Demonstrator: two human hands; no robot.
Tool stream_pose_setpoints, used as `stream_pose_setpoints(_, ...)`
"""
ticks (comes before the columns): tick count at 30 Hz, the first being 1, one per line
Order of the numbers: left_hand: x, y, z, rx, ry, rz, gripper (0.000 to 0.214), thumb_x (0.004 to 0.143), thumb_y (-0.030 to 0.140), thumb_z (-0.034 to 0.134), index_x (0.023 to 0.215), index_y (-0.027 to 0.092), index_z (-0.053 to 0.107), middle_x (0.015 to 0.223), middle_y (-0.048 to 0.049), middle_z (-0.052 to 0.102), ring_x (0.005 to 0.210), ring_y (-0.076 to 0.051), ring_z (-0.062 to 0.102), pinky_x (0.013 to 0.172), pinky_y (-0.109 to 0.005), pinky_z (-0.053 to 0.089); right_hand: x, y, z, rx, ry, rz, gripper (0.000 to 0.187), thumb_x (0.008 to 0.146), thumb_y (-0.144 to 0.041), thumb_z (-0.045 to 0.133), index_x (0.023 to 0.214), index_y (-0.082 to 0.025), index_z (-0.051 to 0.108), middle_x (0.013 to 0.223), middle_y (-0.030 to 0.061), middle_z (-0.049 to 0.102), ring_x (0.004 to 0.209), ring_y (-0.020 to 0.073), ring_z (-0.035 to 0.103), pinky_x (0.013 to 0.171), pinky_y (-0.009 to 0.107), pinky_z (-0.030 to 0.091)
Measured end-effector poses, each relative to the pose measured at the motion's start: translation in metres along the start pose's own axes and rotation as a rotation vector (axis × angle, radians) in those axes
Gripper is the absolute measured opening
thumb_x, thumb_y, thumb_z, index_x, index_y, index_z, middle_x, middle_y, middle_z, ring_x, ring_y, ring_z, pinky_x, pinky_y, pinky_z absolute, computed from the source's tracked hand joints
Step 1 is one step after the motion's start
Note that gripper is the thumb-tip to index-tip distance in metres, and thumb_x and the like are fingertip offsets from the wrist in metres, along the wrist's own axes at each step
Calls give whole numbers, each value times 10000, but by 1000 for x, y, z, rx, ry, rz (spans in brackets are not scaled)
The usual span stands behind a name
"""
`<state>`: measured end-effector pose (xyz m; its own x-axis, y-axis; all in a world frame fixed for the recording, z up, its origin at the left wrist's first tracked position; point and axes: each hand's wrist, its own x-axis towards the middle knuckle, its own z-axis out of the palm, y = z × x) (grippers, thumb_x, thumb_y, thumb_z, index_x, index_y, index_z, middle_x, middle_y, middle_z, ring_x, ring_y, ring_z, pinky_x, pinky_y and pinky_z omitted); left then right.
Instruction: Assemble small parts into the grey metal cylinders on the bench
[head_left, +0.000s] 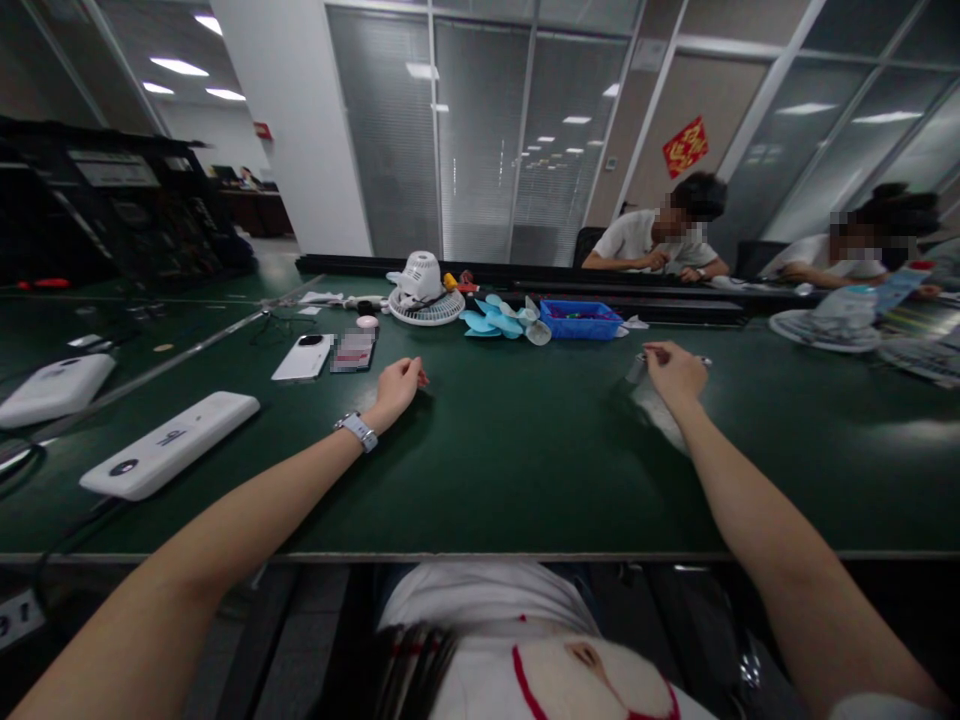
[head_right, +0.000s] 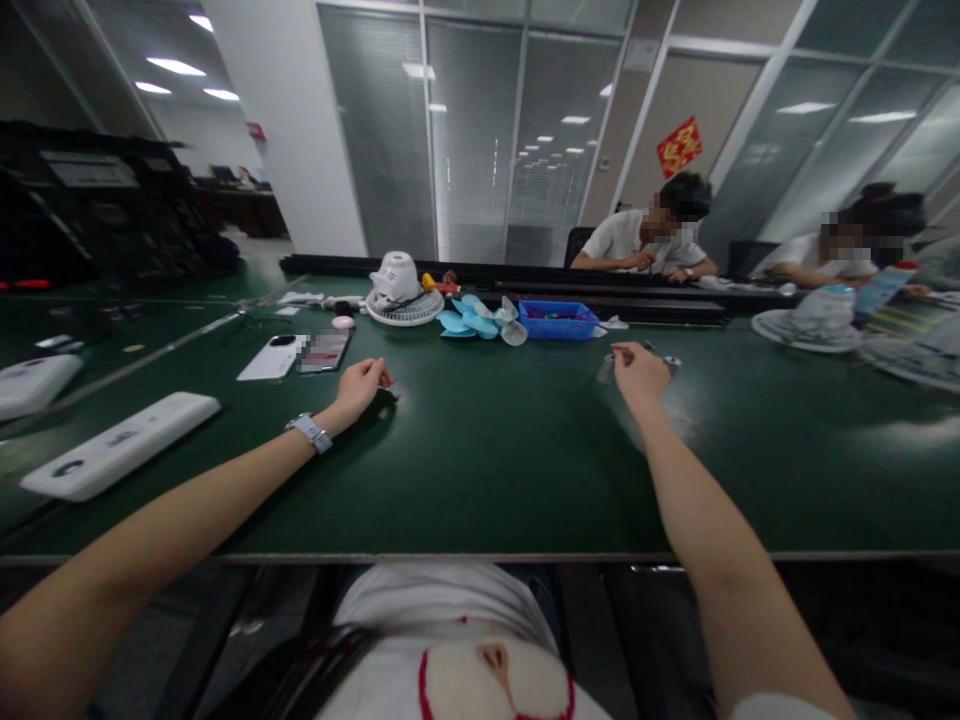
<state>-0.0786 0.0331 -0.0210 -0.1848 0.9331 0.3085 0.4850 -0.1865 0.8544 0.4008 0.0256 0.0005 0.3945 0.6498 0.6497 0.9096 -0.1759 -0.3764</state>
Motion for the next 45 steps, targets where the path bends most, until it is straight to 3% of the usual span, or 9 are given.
stream_pose_setpoints(10,-2,5,-1,25,-6,-21,346,868,395,450,615,198,579,657,-51,701,645,-176,647,657,-260,467,0,5,8,9,-38,5,326,870,-380,568,1108,-242,742,978,85,752,885,256,674,801,369,487)
stream_pose_setpoints(16,-2,5,0,26,-11,-12,343,865,395,449,616,197,577,662,-50,700,651,-178,650,669,-265,470,-1,17,29,112,-95,96,522,788,-443,683,1255,-209,661,1035,107,743,947,258,682,869,398,505)
stream_pose_setpoints(19,-1,2,0,25,-11,-1,351,867,408,446,617,199,577,659,-50,702,656,-179,654,673,-265,469,2,28,43,204,-154,232,547,712,-429,749,1180,-153,687,980,118,742,890,240,685,844,373,518)
stream_pose_setpoints(23,0,0,0,32,-13,13,355,868,424,445,625,203,580,660,-49,705,660,-182,659,671,-266,467,8,34,52,273,-205,350,431,659,-400,770,988,-126,734,893,108,736,838,237,677,817,366,523)
stream_pose_setpoints(31,1,-1,1,29,-13,9,347,864,424,447,630,206,580,652,-47,705,658,-184,660,666,-266,474,6,22,45,293,-152,349,277,637,-358,743,839,-168,751,776,70,715,760,242,654,757,379,522)
stream_pose_setpoints(38,1,-1,0,13,-25,12,348,869,421,450,630,204,578,648,-48,698,649,-182,652,656,-262,461,1,21,40,201,-206,327,342,687,-428,724,880,-147,750,839,105,723,766,245,650,739,372,518)
stream_pose_setpoints(41,0,2,-1,50,-17,14,363,889,418,429,637,206,581,666,-51,704,678,-191,657,667,-266,455,-1,19,38,175,-162,313,355,675,-449,734,877,-157,751,836,107,730,767,254,656,729,374,520)
stream_pose_setpoints(45,-12,17,1,133,-51,150,398,919,467,424,743,203,664,824,-62,745,806,-214,665,751,-289,461,-14,-11,34,209,-116,295,341,702,-463,727,870,-167,751,819,103,739,775,255,679,733,364,527)
